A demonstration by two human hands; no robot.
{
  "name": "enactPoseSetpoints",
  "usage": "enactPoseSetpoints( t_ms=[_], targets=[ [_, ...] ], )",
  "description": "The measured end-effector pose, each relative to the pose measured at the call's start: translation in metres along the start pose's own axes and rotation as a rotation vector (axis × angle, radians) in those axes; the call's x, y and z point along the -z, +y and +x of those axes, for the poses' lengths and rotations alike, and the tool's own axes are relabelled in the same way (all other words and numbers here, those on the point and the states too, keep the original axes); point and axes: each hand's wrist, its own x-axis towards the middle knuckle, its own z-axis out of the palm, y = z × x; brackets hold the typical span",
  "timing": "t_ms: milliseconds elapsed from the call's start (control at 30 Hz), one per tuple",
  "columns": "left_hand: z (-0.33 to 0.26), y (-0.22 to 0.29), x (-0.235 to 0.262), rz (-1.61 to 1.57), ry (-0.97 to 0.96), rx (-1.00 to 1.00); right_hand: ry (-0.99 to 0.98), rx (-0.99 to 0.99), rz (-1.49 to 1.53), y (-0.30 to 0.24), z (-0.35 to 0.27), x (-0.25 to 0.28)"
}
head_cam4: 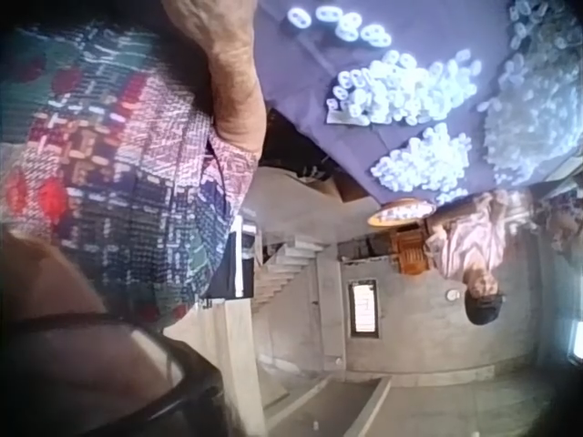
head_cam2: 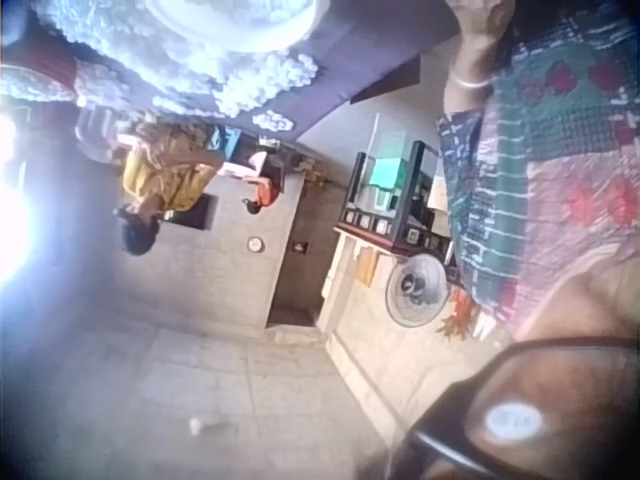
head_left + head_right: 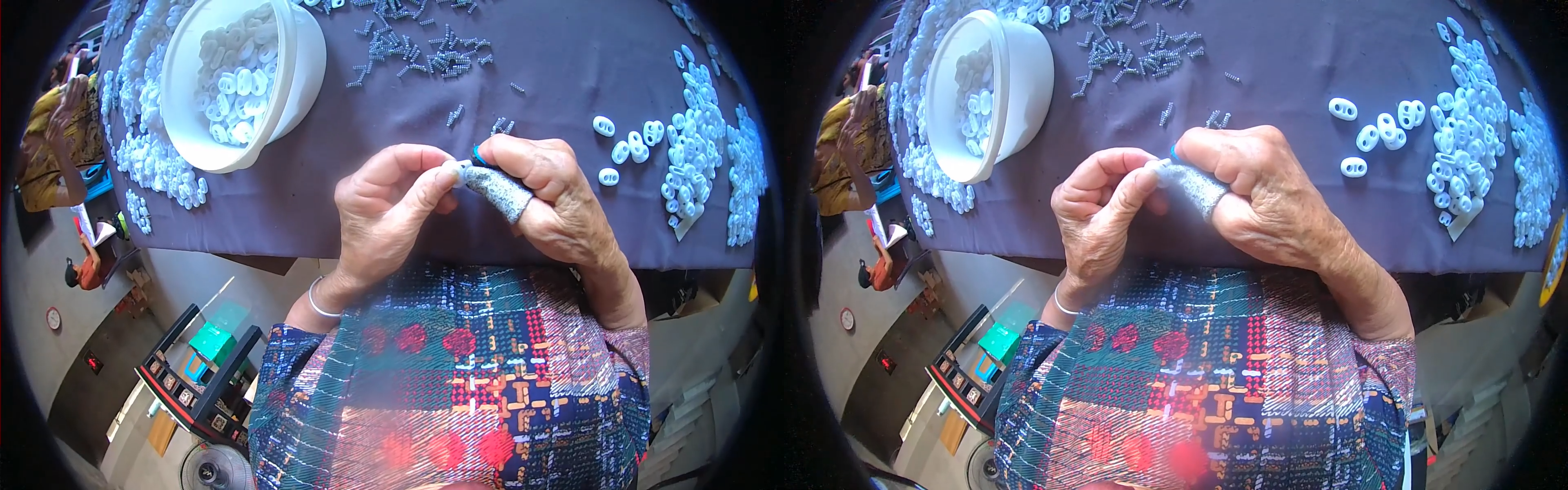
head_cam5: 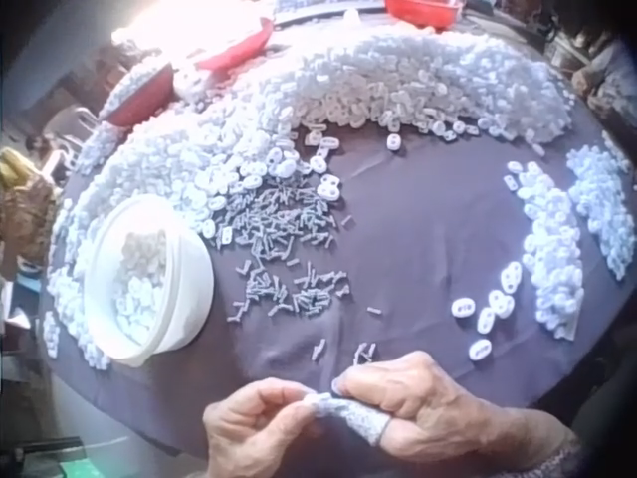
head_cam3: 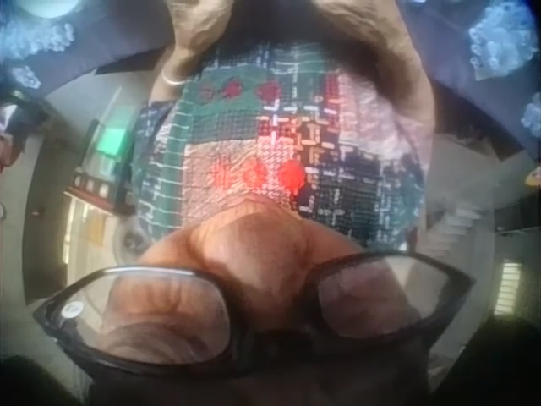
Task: The person assembles plastic cord locks by inserting small springs into plastic pieces and fitting the components together by hand.
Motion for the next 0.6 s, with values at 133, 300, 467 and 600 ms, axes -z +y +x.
enactPoseSetpoints(
  t_ms=[133,300,467,600],
  targets=[
    [0.0001,-0.0001,0.0003,0.015,-0.004,-0.001,-0.014,-0.021,0.006,-0.0035,0.0006,0.0021],
    [-0.0003,-0.0006,0.0005,0.031,0.006,0.016,-0.019,-0.039,0.010,-0.0020,0.0004,0.0015],
    [-0.0002,0.0017,-0.0013,0.034,0.012,0.011,-0.018,-0.047,0.037,-0.0015,0.0004,0.0007],
    [0.0015,0.0012,-0.0015,0.036,0.005,0.021,-0.002,-0.014,0.016,0.0010,0.0013,0.0001]
  ],
)
